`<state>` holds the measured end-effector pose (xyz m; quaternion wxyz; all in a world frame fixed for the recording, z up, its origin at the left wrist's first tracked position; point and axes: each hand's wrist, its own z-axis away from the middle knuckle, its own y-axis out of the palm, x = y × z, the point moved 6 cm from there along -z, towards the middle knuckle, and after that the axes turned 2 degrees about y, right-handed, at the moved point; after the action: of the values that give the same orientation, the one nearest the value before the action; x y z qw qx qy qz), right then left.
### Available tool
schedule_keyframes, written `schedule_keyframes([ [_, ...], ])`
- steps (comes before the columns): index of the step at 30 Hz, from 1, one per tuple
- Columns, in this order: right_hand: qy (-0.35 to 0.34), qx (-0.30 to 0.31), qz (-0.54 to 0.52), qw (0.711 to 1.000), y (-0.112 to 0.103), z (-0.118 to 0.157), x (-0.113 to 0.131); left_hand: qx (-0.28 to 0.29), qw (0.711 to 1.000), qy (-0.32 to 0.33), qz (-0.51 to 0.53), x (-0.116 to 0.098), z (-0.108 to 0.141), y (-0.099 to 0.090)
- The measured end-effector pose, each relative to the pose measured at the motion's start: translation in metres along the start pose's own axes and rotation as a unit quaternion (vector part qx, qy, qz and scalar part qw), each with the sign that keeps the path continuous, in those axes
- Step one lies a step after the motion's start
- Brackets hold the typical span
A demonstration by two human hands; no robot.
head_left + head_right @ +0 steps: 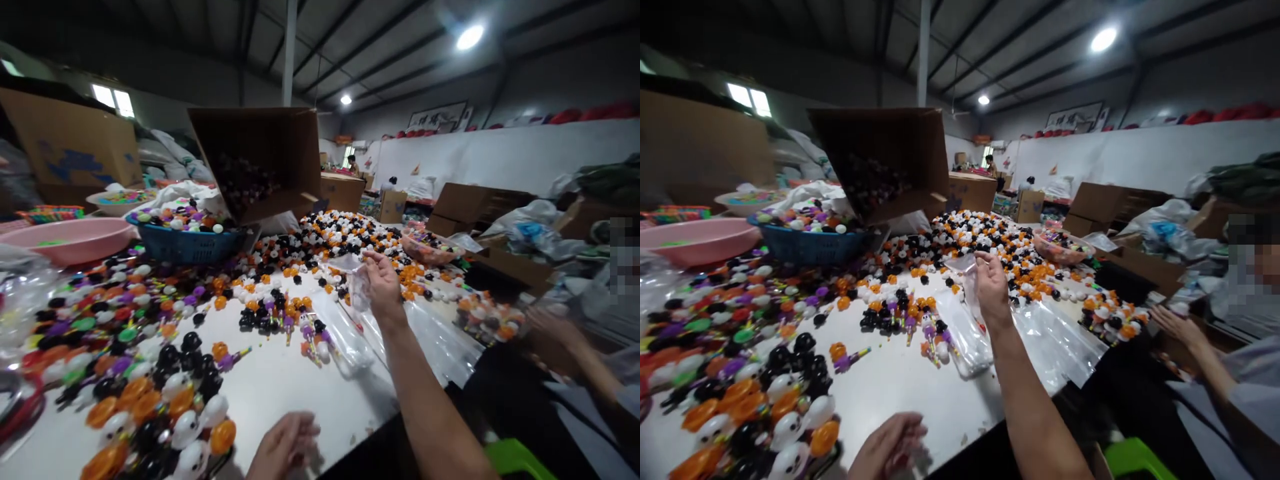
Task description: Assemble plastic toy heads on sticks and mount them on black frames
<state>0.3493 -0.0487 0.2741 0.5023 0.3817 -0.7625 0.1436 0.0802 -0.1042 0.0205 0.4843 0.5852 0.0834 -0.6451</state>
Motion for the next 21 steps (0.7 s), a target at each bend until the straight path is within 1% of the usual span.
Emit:
schedule_keyframes([
  [2,0.059,0.004,-0.112,0.992,-0.001,0.043,0.0,0.04,0.995,-0.016,0.091,-0.003,-0.015,0.027],
  [4,0.14,0.005,-0.176,0.974,-0.002,0.086,-0.011,0.068,0.98,-0.067,0.174,-0.004,-0.026,0.055],
  [5,0.179,0.003,-0.197,0.964,-0.004,0.106,-0.02,0.084,0.972,-0.083,0.204,-0.006,-0.031,0.069],
  [6,0.215,0.001,-0.208,0.954,-0.007,0.123,-0.03,0.101,0.965,-0.085,0.226,-0.01,-0.035,0.082],
  [8,0.276,-0.001,-0.207,0.938,-0.018,0.151,-0.05,0.135,0.953,-0.064,0.264,-0.018,-0.042,0.102],
  [9,0.303,-0.001,-0.203,0.931,-0.026,0.16,-0.059,0.138,0.948,-0.054,0.283,-0.02,-0.045,0.108],
  [10,0.324,-0.002,-0.199,0.925,-0.035,0.167,-0.066,0.122,0.945,-0.048,0.3,-0.02,-0.049,0.11],
  [11,0.339,-0.006,-0.199,0.919,-0.045,0.172,-0.072,0.087,0.944,-0.043,0.315,-0.018,-0.053,0.107],
  [13,0.349,-0.032,-0.206,0.913,-0.068,0.177,-0.079,-0.017,0.943,-0.021,0.332,-0.012,-0.058,0.091],
  [14,0.347,-0.05,-0.207,0.913,-0.08,0.179,-0.082,-0.06,0.941,-0.007,0.333,-0.009,-0.059,0.082],
  [15,0.344,-0.065,-0.2,0.915,-0.091,0.181,-0.085,-0.086,0.939,0.005,0.333,-0.008,-0.058,0.073],
  [16,0.34,-0.075,-0.186,0.919,-0.102,0.185,-0.088,-0.097,0.939,0.014,0.331,-0.008,-0.057,0.066],
  [18,0.335,-0.081,-0.132,0.93,-0.121,0.198,-0.097,-0.086,0.947,0.021,0.31,-0.011,-0.053,0.055],
  [19,0.331,-0.08,-0.091,0.936,-0.13,0.206,-0.103,-0.077,0.955,0.02,0.285,-0.012,-0.051,0.05],
  [21,0.309,-0.075,0.016,0.948,-0.148,0.223,-0.116,-0.064,0.977,0.01,0.203,-0.012,-0.046,0.041],
])
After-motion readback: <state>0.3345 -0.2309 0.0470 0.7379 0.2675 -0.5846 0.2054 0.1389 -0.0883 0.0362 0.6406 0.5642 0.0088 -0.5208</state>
